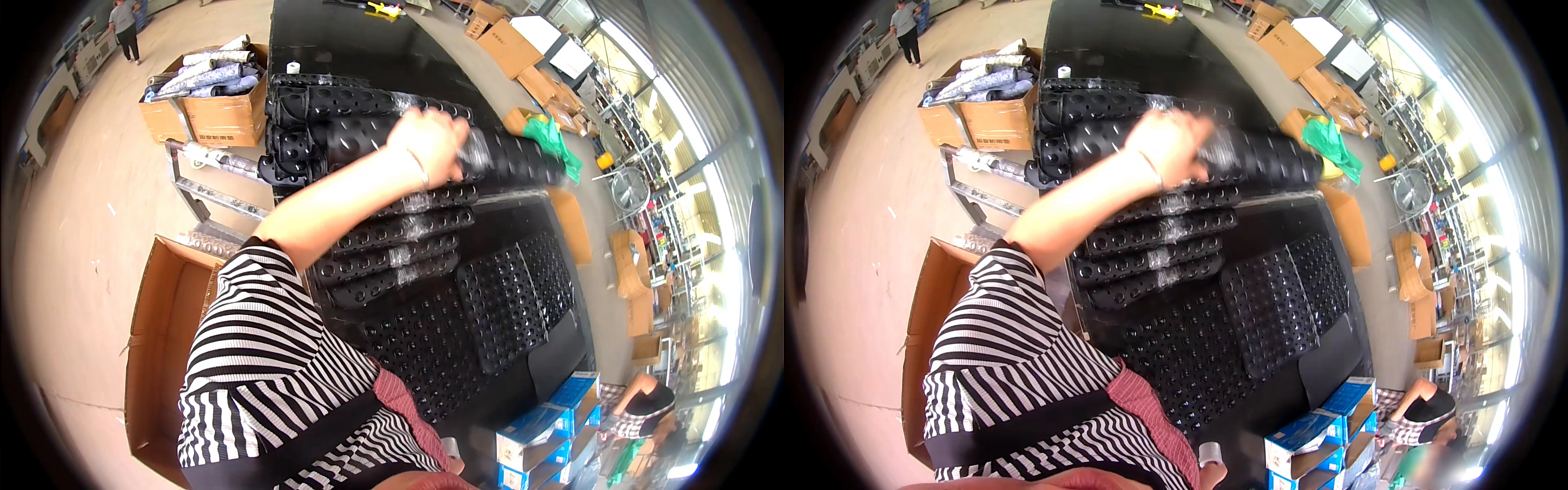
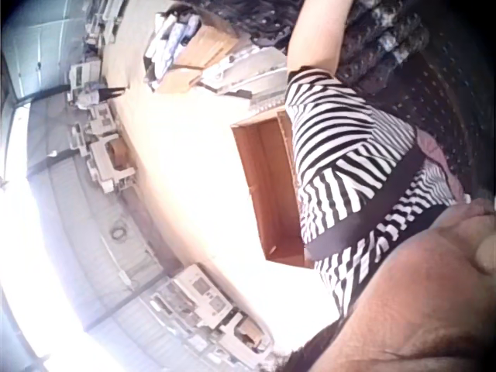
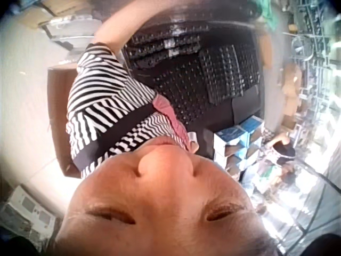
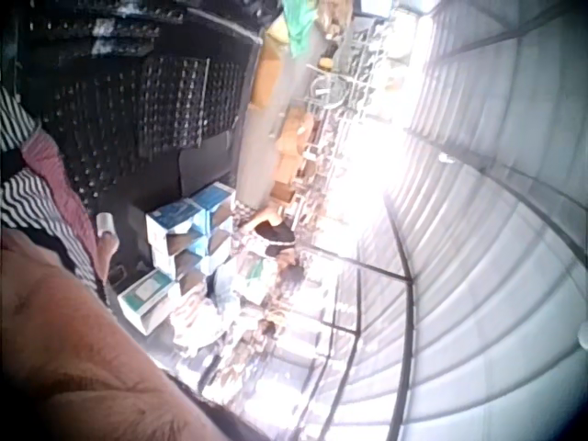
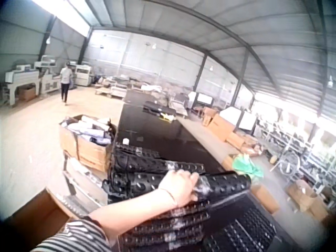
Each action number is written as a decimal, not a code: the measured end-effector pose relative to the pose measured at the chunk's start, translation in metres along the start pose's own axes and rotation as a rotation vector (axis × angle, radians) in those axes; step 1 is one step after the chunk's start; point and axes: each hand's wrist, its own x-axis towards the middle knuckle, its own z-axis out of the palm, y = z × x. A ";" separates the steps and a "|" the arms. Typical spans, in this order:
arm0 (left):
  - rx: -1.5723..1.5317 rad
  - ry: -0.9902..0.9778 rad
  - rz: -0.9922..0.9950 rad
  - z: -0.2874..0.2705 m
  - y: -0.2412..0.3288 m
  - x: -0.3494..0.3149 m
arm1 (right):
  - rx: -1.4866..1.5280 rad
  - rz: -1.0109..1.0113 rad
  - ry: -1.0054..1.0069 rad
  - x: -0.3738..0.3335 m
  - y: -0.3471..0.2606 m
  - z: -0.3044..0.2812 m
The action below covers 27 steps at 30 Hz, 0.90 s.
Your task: The person rolls black plastic sheets into cylinders, secures them with tape, and stacks the finished rolls on an assembly table or places them into a large cardboard box.
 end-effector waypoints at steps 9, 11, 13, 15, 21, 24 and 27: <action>0.228 0.287 -0.298 -0.053 -0.204 0.056 | 0.045 -0.118 -0.042 0.046 -0.118 0.036; 0.247 0.282 -0.344 -0.053 -0.239 0.061 | 0.049 -0.119 -0.050 0.053 -0.145 0.042; 0.246 0.236 -0.388 -0.049 -0.272 0.066 | 0.050 -0.118 -0.056 0.059 -0.170 0.048; 0.250 0.166 -0.406 -0.038 -0.294 0.076 | 0.054 -0.090 -0.070 0.062 -0.188 0.054; 0.224 -0.031 -0.461 0.016 -0.351 0.111 | 0.055 -0.010 -0.089 0.069 -0.227 0.062; 0.230 -0.067 -0.462 0.043 -0.374 0.145 | 0.058 0.029 -0.090 0.067 -0.233 0.060; 0.261 -0.047 -0.405 0.067 -0.395 0.170 | 0.065 0.062 -0.089 0.066 -0.234 0.059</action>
